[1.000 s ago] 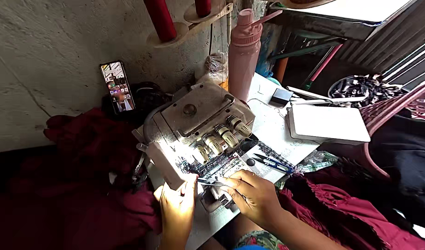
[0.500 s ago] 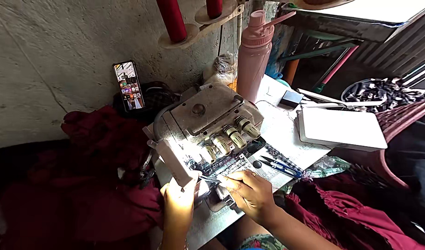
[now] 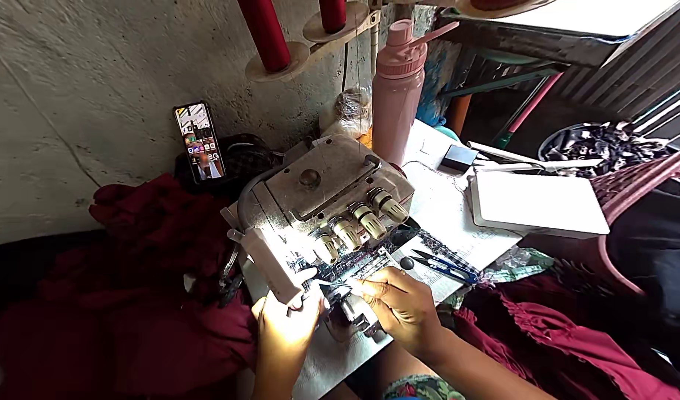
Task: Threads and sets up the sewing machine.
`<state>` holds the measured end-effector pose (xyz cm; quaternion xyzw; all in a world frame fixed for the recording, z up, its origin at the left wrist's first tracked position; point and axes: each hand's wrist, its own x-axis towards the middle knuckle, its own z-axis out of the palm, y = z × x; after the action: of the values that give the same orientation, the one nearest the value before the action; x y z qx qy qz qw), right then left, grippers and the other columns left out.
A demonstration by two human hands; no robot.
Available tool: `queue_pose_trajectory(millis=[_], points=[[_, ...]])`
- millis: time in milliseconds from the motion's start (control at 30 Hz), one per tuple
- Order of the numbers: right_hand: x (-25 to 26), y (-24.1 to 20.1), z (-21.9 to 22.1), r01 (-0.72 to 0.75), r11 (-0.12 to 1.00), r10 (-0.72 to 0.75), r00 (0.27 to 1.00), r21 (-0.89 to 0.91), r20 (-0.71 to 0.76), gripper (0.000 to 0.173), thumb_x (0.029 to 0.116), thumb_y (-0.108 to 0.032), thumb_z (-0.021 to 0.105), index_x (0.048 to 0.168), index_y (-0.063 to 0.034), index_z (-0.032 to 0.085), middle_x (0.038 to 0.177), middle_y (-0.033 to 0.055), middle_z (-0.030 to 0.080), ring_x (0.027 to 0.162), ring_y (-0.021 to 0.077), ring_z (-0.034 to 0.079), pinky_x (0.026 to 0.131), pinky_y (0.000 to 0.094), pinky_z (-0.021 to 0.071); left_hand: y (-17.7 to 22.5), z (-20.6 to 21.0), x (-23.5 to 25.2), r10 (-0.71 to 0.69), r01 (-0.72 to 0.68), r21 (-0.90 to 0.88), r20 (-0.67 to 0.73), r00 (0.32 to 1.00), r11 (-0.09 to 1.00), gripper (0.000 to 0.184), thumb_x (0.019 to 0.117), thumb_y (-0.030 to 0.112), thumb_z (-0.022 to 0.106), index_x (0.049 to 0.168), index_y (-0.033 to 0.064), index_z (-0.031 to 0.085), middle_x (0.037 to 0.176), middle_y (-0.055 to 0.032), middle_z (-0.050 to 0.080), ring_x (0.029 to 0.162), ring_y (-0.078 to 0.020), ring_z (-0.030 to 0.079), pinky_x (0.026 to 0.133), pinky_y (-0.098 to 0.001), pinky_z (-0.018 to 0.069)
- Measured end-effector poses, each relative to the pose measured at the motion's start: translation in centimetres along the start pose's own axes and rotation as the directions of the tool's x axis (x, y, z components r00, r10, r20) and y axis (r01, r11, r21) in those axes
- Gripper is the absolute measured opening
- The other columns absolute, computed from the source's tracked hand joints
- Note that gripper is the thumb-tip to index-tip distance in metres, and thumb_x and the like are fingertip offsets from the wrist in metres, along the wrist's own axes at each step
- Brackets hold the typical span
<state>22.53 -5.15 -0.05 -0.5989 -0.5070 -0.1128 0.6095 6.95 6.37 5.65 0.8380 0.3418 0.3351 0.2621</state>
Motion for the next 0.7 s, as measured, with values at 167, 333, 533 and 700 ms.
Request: queue_pose_trajectory(millis=[167,333,533,700], points=[[0.3,-0.4,0.1,-0.008,1.0,0.008,1.0,0.0,0.009,0.016,0.0994,-0.02,0.063,0.097,-0.0126,0.077,0.082,0.0034,0.066,0.08,0.0075,0.063,0.071,0.0165,0.0498,-0.2,0.9,0.1,0.02,-0.019,0.017,-0.075,0.997,1.0,0.02,0.0845,0.026,0.07,0.095,0.0117,0.077,0.077,0.0101,0.064,0.066,0.0046,0.05,0.075,-0.0229,0.0411],[0.0,0.2,-0.6,-0.068,0.998,0.068,0.998,-0.011,0.009,0.016,0.098,-0.017,0.063,0.099,-0.0121,0.078,0.084,0.0033,0.067,0.081,0.0054,0.063,0.072,0.0148,0.0498,-0.1,0.8,0.0,0.023,-0.019,0.029,-0.124,0.992,0.999,0.018,0.0898,0.024,0.066,0.088,0.0085,0.075,0.079,0.0063,0.069,0.072,0.004,0.058,0.078,-0.0223,0.0445],[0.1,-0.5,0.0,-0.037,0.999,0.037,0.999,0.004,0.026,0.016,0.0998,-0.02,0.063,0.101,-0.0142,0.078,0.082,0.0028,0.066,0.078,0.0066,0.063,0.069,0.0166,0.0497,-0.2,1.1,0.0,0.08,-0.079,0.045,-0.036,0.996,0.996,0.029,0.0818,0.039,0.072,0.102,0.0199,0.08,0.073,0.0143,0.057,0.066,0.0024,0.046,0.084,-0.0385,0.0363],[0.5,-0.9,0.5,-0.029,1.0,0.029,0.999,-0.002,0.045,0.017,0.1,-0.022,0.063,0.1,-0.0122,0.077,0.083,0.0035,0.066,0.078,0.0067,0.062,0.068,0.0159,0.0493,0.1,0.8,-0.1,0.0,-0.001,-0.014,-0.076,0.997,1.0,0.017,0.0849,0.031,0.071,0.078,0.0164,0.075,0.073,0.0099,0.064,0.071,0.0019,0.056,0.09,-0.0373,0.0377]])
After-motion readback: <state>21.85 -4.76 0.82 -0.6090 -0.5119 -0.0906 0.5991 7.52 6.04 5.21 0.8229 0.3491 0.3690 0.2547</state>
